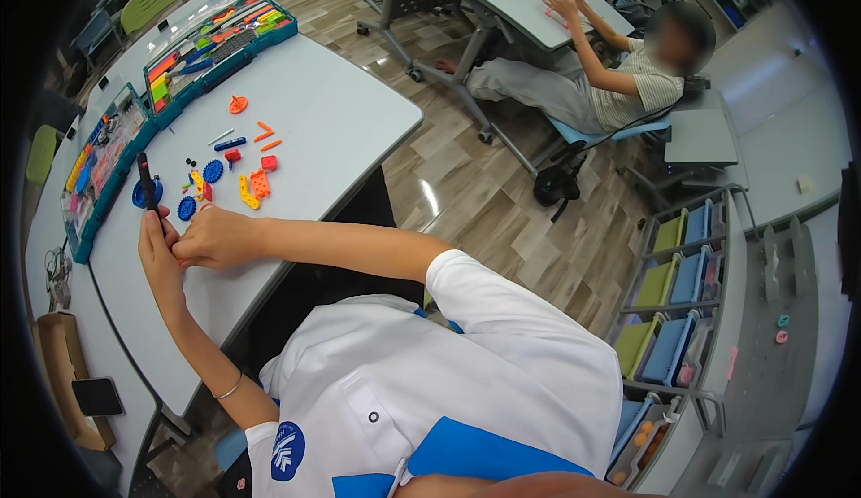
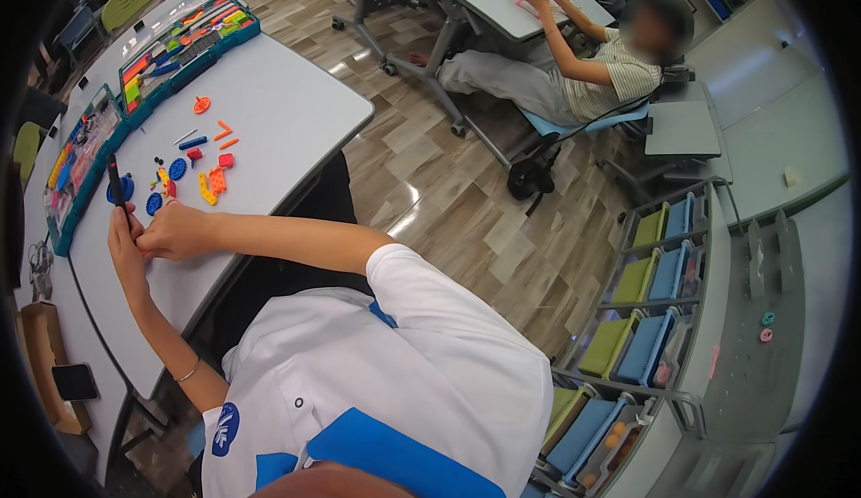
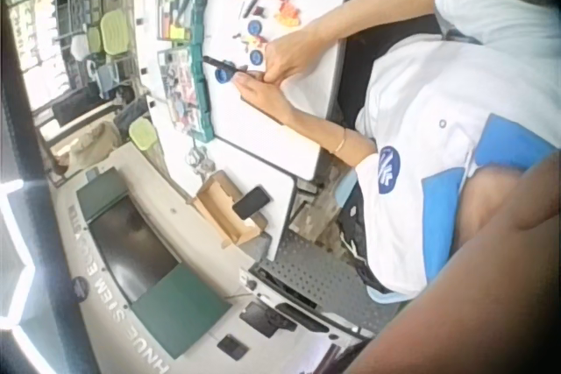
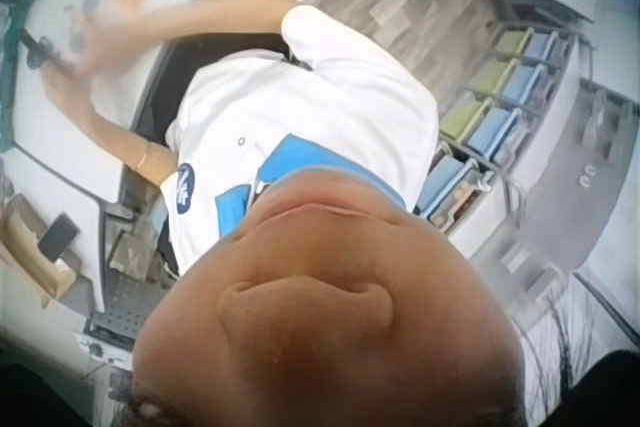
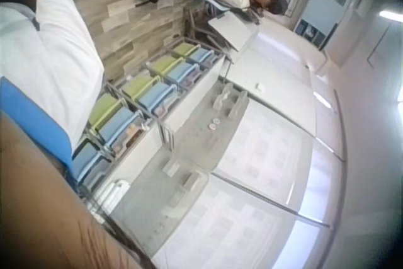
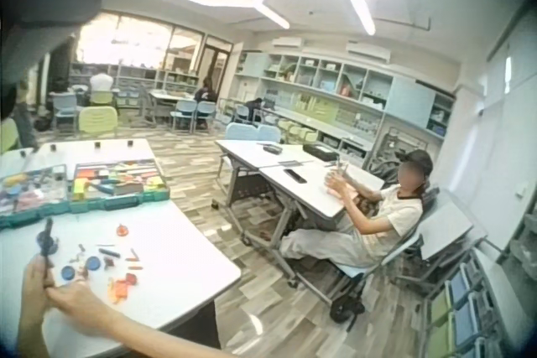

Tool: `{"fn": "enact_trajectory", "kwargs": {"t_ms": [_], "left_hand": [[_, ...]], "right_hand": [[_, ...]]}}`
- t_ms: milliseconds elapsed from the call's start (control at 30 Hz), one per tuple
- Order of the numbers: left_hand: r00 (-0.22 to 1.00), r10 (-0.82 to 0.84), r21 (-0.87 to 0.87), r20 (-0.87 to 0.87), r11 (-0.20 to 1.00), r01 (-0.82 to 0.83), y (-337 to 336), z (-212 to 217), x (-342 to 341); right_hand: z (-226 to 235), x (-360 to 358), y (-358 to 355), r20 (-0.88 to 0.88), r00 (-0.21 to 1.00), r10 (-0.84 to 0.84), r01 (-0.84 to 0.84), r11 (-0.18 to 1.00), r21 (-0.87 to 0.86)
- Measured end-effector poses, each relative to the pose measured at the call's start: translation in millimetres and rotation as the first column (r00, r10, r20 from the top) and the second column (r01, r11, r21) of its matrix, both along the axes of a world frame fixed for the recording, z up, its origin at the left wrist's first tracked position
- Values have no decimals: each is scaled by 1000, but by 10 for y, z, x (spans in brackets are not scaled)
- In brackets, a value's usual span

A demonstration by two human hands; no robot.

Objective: The person assembles a mechanical model using colorful plastic gears, beams, and connectors from a STEM kit. They connect pieces by hand, occasionally using pliers to adjust components, and organize parts on the table.

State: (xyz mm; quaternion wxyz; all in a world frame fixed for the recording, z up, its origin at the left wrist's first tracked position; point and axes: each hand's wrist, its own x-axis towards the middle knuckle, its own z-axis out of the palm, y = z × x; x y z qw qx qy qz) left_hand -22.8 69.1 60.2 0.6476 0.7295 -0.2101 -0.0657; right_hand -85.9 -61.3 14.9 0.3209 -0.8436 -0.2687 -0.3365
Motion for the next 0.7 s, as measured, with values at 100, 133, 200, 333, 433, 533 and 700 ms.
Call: {"fn": "enact_trajectory", "kwargs": {"t_ms": [100, 133, 200, 333, 433, 533, 700], "left_hand": [[996, -3, -153, -84, 988, -10, 11, 132, -66], [997, -22, -164, -67, 986, 11, 60, 140, -47], [999, 33, -110, -10, 993, -34, 56, 109, -70], [983, 140, -23, 116, 990, -138, 53, -6, 12], [966, 203, -74, 160, 978, -193, -4, -34, -27], [918, 248, 98, 308, 952, -290, -24, -54, -76], [928, 195, 235, 317, 932, -277, -39, -43, -158]], "right_hand": [[47, -8, -8, 104, 990, 97, -109, 987, 119], [33, -14, 4, 82, 992, 98, -105, 991, 88], [-20, -18, 54, 37, 995, 96, -97, 995, 26], [20, -79, 41, 52, 998, -41, 44, 998, -46], [-51, 22, 39, 170, 981, -98, 114, 989, -90], [-73, 7, 48, 170, 968, -185, 213, 964, -159], [-122, -12, 45, 122, 968, -217, 237, 953, -188]]}}
